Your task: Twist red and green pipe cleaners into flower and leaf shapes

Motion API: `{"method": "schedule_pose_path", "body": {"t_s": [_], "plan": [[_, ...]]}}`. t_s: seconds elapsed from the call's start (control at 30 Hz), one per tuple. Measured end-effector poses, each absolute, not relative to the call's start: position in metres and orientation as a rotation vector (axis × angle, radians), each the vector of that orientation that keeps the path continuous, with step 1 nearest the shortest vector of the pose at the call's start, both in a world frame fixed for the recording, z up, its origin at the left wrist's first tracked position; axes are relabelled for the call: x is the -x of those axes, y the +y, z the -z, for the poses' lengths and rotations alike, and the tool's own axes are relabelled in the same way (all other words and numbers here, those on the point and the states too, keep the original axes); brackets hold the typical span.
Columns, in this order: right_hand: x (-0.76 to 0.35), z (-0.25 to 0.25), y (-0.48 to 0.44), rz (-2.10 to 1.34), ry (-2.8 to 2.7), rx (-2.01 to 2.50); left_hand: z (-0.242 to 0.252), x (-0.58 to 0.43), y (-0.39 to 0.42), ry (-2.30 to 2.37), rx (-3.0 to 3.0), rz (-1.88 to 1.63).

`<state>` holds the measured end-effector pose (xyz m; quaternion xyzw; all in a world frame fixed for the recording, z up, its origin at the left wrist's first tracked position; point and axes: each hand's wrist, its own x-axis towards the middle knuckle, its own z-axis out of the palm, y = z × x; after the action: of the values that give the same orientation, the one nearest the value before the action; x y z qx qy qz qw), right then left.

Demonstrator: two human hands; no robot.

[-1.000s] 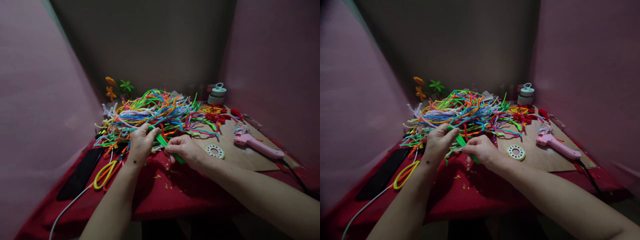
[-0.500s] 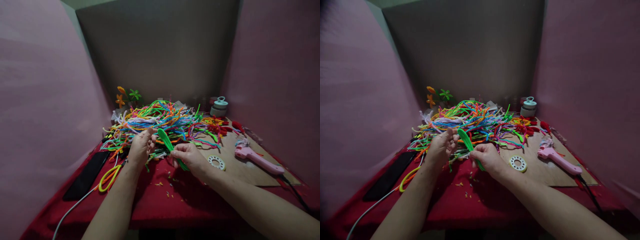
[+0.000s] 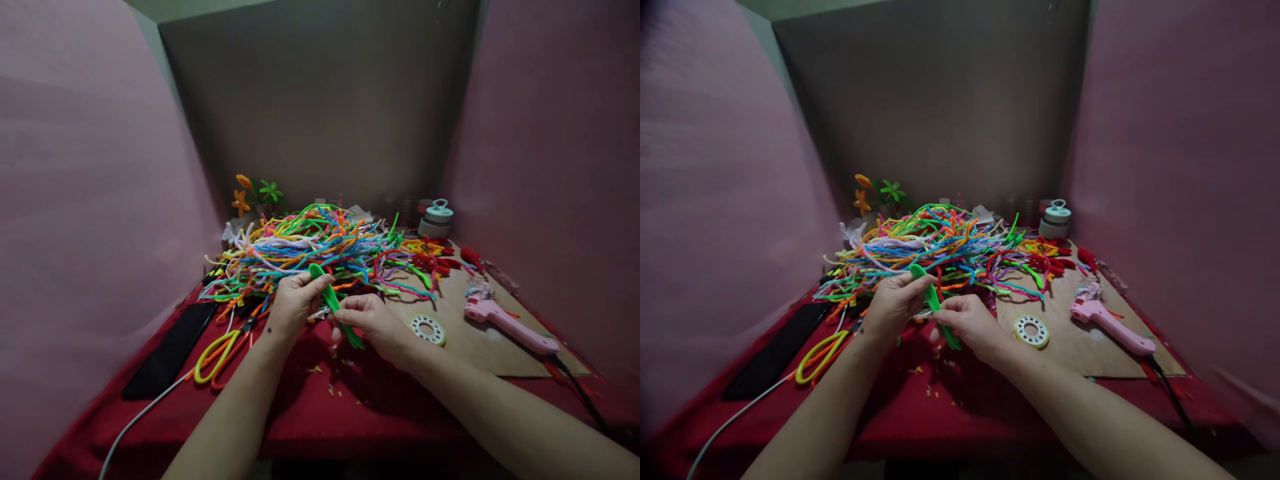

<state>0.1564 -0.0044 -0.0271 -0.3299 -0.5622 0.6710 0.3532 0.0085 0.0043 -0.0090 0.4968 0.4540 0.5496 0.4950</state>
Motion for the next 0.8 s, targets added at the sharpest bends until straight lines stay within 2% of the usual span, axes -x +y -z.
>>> {"method": "schedule_pose_path", "body": {"t_s": [0.17, 0.4, 0.8], "plan": [[-0.156, 0.029, -0.002, -1.774, -1.368, 0.806, 0.005, -0.009, 0.003, 1.144, -1.218, -1.34], [-0.154, 0.03, 0.001, -1.641, -1.302, 0.864, 0.009, -0.012, 0.001, 1.169, -1.268, -1.143], [-0.154, 0.03, 0.005, -1.603, -1.302, 0.868, 0.016, -0.021, 0.001, 1.124, -1.175, -1.246]]}}
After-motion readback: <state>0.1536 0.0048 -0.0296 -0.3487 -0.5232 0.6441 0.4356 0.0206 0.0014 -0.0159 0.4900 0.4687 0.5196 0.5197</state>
